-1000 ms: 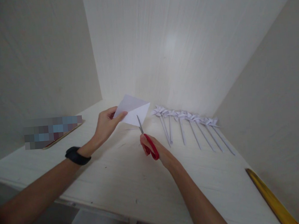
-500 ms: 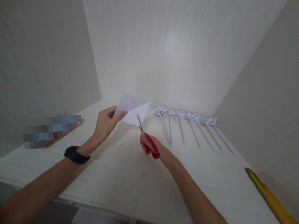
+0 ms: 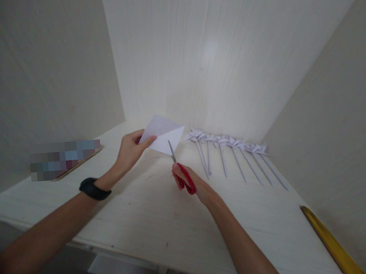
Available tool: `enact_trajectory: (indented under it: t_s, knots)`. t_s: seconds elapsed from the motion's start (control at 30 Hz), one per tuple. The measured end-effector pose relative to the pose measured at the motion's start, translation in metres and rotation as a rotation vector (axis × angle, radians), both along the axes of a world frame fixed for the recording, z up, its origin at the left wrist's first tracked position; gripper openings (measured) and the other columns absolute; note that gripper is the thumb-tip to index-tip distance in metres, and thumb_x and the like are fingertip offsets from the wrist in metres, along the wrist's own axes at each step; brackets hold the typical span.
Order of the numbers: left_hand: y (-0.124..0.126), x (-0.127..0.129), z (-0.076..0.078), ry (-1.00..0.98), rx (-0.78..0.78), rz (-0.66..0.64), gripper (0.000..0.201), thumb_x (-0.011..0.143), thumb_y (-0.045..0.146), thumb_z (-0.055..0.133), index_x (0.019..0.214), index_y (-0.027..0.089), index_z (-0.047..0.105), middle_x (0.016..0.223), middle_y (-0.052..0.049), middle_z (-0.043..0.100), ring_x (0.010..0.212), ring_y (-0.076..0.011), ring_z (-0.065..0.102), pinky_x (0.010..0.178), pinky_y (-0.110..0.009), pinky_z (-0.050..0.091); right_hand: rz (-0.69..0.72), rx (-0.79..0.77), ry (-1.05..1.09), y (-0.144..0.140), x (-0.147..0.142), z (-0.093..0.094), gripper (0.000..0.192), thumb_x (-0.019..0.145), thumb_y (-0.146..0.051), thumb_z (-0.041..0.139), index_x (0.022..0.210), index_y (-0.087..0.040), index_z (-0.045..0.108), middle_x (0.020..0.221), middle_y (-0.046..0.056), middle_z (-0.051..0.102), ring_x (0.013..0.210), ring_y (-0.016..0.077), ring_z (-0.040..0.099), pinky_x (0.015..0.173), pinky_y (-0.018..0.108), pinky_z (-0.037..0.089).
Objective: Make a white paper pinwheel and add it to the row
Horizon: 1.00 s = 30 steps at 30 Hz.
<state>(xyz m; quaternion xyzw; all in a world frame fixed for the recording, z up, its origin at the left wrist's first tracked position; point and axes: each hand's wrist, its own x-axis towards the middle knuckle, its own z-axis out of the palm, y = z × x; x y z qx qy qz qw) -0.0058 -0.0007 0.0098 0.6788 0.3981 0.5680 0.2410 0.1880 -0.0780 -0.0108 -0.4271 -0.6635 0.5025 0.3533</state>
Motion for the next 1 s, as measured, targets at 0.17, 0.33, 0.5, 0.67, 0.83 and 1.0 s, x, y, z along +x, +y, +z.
enact_trajectory:
  t_s: [0.17,0.33,0.5,0.67,0.83,1.0]
  knots:
    - [0.0,0.0,0.0,0.015,-0.013,0.015,0.031,0.076,0.043,0.058,0.078,0.013,0.066,0.067,-0.001,0.056,0.065,-0.014,0.049,0.055,-0.023,0.038,0.01,0.009,-0.006,0.002,0.001,-0.002,0.053,0.083,-0.067,0.033,0.065,-0.02,0.048,0.055,-0.002,0.044,0.051,0.0104,0.041,0.053,0.024,0.035]
    - [0.002,0.0,0.0,0.038,-0.01,0.016,0.031,0.076,0.042,0.057,0.078,0.013,0.066,0.067,-0.001,0.056,0.065,-0.0139,0.049,0.054,-0.023,0.037,0.001,0.008,-0.001,0.002,0.0,-0.002,0.056,0.08,-0.069,0.035,0.056,-0.02,0.043,0.052,-0.002,0.043,0.049,0.0096,0.04,0.051,0.024,0.034]
    - [0.002,-0.001,0.0,0.04,-0.01,0.005,0.031,0.076,0.042,0.057,0.078,0.013,0.066,0.066,-0.001,0.055,0.064,-0.0137,0.048,0.054,-0.023,0.037,-0.023,0.033,-0.014,0.001,-0.002,0.002,0.058,0.078,-0.071,0.035,0.051,-0.02,0.041,0.046,-0.003,0.04,0.044,0.009,0.039,0.048,0.023,0.034]
    - [0.001,-0.001,0.002,0.039,-0.02,0.004,0.03,0.076,0.041,0.057,0.076,0.013,0.065,0.067,-0.001,0.055,0.065,-0.014,0.049,0.053,-0.022,0.037,-0.053,0.013,-0.026,0.0,-0.003,0.004,0.058,0.079,-0.07,0.036,0.049,-0.02,0.039,0.043,-0.003,0.04,0.04,0.0081,0.037,0.044,0.022,0.03]
    - [0.0,-0.001,0.002,0.03,-0.03,-0.011,0.028,0.076,0.04,0.057,0.077,0.013,0.066,0.069,-0.001,0.056,0.066,-0.0142,0.05,0.053,-0.022,0.037,-0.069,-0.038,-0.001,-0.002,-0.004,0.008,0.054,0.079,-0.068,0.039,0.054,-0.02,0.039,0.047,-0.004,0.042,0.04,0.0073,0.037,0.042,0.022,0.026]
    - [0.002,-0.001,0.002,0.032,-0.025,-0.003,0.029,0.076,0.041,0.058,0.076,0.013,0.065,0.067,-0.001,0.056,0.065,-0.0141,0.049,0.053,-0.022,0.037,-0.107,-0.047,-0.013,-0.002,-0.004,0.008,0.054,0.076,-0.069,0.042,0.054,-0.02,0.038,0.046,-0.004,0.043,0.039,0.0068,0.038,0.04,0.022,0.026]
